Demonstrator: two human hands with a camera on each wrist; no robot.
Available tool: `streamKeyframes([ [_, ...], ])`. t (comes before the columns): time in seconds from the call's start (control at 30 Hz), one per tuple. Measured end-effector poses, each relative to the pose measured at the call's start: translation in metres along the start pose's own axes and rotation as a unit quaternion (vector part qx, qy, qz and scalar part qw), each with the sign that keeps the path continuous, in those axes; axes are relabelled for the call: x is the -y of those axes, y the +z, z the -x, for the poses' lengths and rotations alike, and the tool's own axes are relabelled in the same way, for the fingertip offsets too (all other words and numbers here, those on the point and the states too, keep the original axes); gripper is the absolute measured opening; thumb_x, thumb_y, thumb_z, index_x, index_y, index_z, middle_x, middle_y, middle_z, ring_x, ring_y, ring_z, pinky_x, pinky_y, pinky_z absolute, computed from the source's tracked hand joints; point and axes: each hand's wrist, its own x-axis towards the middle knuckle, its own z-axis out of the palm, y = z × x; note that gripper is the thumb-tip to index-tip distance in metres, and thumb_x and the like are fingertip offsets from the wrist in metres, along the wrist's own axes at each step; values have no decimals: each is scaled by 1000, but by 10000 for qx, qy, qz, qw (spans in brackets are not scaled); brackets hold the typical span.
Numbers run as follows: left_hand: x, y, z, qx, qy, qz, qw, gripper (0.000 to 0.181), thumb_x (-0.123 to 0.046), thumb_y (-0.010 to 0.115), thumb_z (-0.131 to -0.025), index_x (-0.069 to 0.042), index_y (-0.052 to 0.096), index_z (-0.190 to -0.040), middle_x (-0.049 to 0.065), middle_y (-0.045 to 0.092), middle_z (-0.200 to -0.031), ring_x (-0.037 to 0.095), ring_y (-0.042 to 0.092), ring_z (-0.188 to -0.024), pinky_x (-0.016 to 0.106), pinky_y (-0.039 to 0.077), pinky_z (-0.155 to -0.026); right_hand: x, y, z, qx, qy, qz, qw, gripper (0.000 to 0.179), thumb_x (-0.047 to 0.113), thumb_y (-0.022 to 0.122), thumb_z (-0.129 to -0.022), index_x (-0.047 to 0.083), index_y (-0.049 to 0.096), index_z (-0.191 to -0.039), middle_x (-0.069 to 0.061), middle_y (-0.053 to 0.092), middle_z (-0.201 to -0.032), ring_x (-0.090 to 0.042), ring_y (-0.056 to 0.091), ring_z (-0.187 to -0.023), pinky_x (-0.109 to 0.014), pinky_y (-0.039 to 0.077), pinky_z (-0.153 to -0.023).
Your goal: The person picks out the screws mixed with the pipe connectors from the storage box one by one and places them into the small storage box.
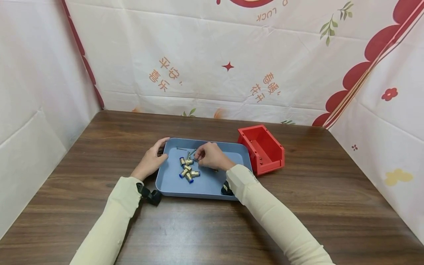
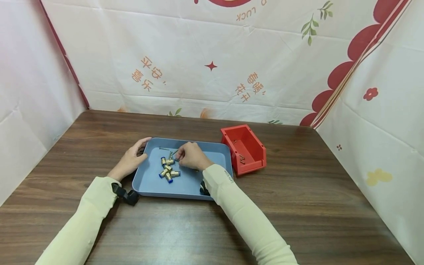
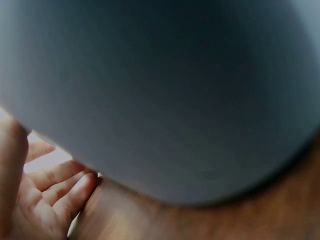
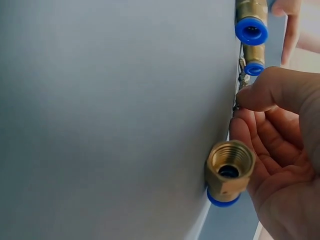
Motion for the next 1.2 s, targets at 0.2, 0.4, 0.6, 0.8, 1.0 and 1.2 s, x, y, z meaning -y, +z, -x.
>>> streamKeyframes([
  [0.2, 0, 1, 1, -51, 26, -6, 10000, 60, -11, 44, -93, -16, 28, -151, 20, 37, -147, 38, 42, -130, 55, 37, -104, -1, -2, 2, -27, 40, -168, 9998, 11, -1, 71, -76, 5, 72, -85, -4, 66, -79, -10, 56, -69, -18, 49, -62],
  [0.4, 0, 3, 0, -53, 72, 14, 10000, 60, -11, 45, -93, -15, 28, -150, 20, 37, -147, 38, 42, -130, 55, 37, -104, 1, -5, 3, 5, 79, -216, 9997, 12, -1, 71, -77, 5, 72, -87, -5, 65, -81, -12, 55, -71, -18, 49, -63],
  [0.6, 0, 1, 0, -50, 71, 18, 10000, 60, -11, 44, -93, -16, 28, -151, 20, 36, -148, 38, 42, -131, 55, 36, -104, 2, -9, 5, -95, 48, -273, 9996, 12, 0, 71, -77, 5, 73, -88, -5, 68, -83, -13, 57, -71, -20, 52, -66],
  [0.8, 0, 1, 0, -50, 68, -28, 10000, 60, -12, 44, -93, -16, 27, -151, 20, 36, -148, 38, 42, -130, 55, 36, -104, -1, -14, 7, -157, -4, -320, 9994, 10, 2, 71, -79, 6, 73, -88, -5, 69, -84, -13, 58, -71, -21, 53, -67],
  [1.0, 1, 2, 1, -68, 41, -80, 9999, 60, -12, 44, -93, -16, 27, -151, 21, 36, -147, 38, 42, -130, 55, 36, -105, -5, -20, 12, -272, -49, -273, 9992, 9, 3, 71, -79, 5, 73, -87, -5, 69, -83, -13, 59, -70, -22, 54, -67],
  [1.2, 1, 2, 1, -63, 17, -84, 9999, 60, -12, 44, -93, -15, 27, -151, 21, 37, -147, 38, 42, -130, 55, 36, -104, -9, -27, 18, -305, -2, -240, 9992, 10, 3, 71, -78, 5, 73, -87, -6, 70, -82, -13, 59, -70, -22, 54, -68],
])
